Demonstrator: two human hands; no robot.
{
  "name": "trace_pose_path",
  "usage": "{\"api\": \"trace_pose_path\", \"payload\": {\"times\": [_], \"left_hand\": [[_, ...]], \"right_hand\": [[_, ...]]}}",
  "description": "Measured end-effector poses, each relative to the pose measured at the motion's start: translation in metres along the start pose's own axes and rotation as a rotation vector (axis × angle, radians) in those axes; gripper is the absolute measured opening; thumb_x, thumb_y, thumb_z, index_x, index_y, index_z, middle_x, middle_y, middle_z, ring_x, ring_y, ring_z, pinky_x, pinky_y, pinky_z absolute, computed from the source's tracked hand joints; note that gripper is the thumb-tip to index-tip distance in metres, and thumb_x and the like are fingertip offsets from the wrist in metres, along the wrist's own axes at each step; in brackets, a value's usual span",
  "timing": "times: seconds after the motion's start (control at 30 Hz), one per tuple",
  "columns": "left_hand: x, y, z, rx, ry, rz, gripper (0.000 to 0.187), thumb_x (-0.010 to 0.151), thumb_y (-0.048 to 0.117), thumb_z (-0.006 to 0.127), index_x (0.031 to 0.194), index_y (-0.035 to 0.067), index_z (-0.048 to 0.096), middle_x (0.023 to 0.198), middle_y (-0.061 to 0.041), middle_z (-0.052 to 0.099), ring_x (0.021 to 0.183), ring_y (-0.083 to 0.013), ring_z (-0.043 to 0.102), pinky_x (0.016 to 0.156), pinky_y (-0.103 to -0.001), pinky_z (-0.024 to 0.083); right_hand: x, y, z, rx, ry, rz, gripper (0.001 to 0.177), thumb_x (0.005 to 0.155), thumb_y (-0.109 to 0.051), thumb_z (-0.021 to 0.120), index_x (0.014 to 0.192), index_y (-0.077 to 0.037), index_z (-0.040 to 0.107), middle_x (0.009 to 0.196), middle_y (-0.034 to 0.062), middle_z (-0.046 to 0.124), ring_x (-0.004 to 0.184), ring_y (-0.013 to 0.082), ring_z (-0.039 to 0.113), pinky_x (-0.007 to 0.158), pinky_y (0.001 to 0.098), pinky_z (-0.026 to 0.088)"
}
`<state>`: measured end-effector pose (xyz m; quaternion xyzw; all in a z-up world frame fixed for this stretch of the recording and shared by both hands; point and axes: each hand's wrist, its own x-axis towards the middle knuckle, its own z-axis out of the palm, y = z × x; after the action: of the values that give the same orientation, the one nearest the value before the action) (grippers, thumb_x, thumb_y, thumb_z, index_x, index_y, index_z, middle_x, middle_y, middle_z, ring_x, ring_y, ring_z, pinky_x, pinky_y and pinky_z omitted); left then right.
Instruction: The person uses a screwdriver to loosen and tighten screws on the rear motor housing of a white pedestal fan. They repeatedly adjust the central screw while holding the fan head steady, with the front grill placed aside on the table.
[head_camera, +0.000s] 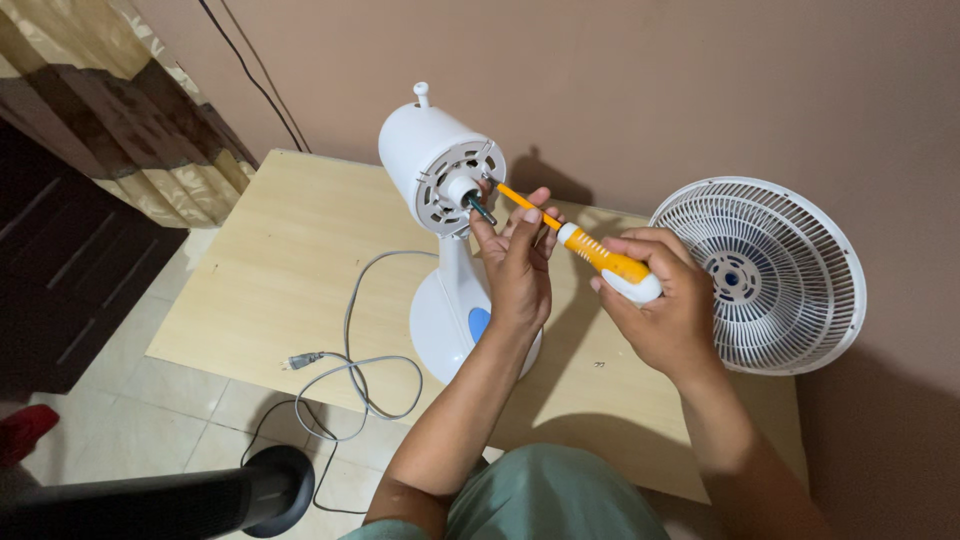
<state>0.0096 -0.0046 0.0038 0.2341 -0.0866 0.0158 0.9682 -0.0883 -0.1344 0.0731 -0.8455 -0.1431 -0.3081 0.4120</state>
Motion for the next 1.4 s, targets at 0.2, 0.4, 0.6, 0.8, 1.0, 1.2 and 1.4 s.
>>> {"api": "trace_pose_path", "payload": {"times": [0.2,0.4,0.6,0.8,1.0,1.2,1.4], "left_hand": [[-0.001,0.002,0.003,0.010,-0.006,-0.023,0.072,0.098,0.008,0.065,0.152,0.029,0.023,0.125,-0.016,0.065,0.104,-0.0214,0.067,0.094,-0.039,0.055],[-0.002,0.002,0.002,-0.039,-0.017,-0.039,0.067,0.098,0.009,0.065,0.151,0.029,0.029,0.128,-0.016,0.064,0.106,-0.0204,0.066,0.098,-0.039,0.054],[0.002,-0.003,-0.008,-0.022,0.015,-0.015,0.032,0.100,0.012,0.066,0.128,0.018,0.051,0.142,-0.007,0.059,0.122,-0.0156,0.063,0.105,-0.037,0.053],[0.008,-0.017,-0.022,0.018,0.060,0.004,0.007,0.102,0.011,0.067,0.107,0.008,0.062,0.127,-0.010,0.068,0.110,-0.0146,0.068,0.097,-0.031,0.058],[0.003,-0.028,-0.031,0.030,0.025,-0.055,0.008,0.100,0.007,0.070,0.104,0.004,0.064,0.112,-0.012,0.072,0.095,-0.0150,0.070,0.089,-0.032,0.060],[-0.005,-0.054,-0.064,0.270,0.020,-0.110,0.015,0.095,0.005,0.072,0.109,0.004,0.068,0.104,-0.010,0.073,0.092,-0.0159,0.072,0.088,-0.032,0.062],[-0.066,-0.104,-0.156,1.029,-0.217,-0.187,0.009,0.103,0.004,0.066,0.100,0.000,0.074,0.095,-0.007,0.074,0.085,-0.0118,0.063,0.077,-0.027,0.054]], "right_hand": [[0.001,-0.001,-0.003,-0.012,-0.014,-0.017,0.032,0.084,0.002,0.079,0.114,-0.004,0.071,0.120,0.0105,0.067,0.110,0.0214,0.070,0.093,0.0309,0.058],[-0.001,0.000,-0.012,-0.063,0.011,-0.071,0.028,0.086,0.000,0.082,0.111,-0.007,0.070,0.119,0.0085,0.068,0.105,0.0192,0.072,0.087,0.0295,0.061],[-0.011,0.001,-0.036,-0.130,0.020,-0.040,0.031,0.083,-0.002,0.084,0.110,-0.007,0.069,0.115,0.0069,0.069,0.105,0.0179,0.072,0.087,0.0282,0.062],[-0.034,0.013,-0.053,0.059,0.063,0.075,0.029,0.083,0.001,0.083,0.108,-0.003,0.069,0.116,0.0077,0.067,0.108,0.0162,0.069,0.093,0.0293,0.059],[-0.061,0.048,-0.068,0.192,0.115,0.088,0.032,0.084,0.002,0.082,0.111,-0.003,0.067,0.120,0.0076,0.068,0.114,0.0168,0.067,0.102,0.0315,0.057],[-0.108,0.089,-0.093,0.396,0.232,0.311,0.037,0.083,0.009,0.080,0.117,0.000,0.067,0.129,0.0075,0.065,0.125,0.0179,0.064,0.108,0.0335,0.055],[-0.148,0.119,-0.119,0.668,0.311,0.473,0.038,0.088,0.011,0.073,0.124,0.004,0.064,0.121,0.0125,0.068,0.113,0.0180,0.067,0.102,0.0318,0.057]]}}
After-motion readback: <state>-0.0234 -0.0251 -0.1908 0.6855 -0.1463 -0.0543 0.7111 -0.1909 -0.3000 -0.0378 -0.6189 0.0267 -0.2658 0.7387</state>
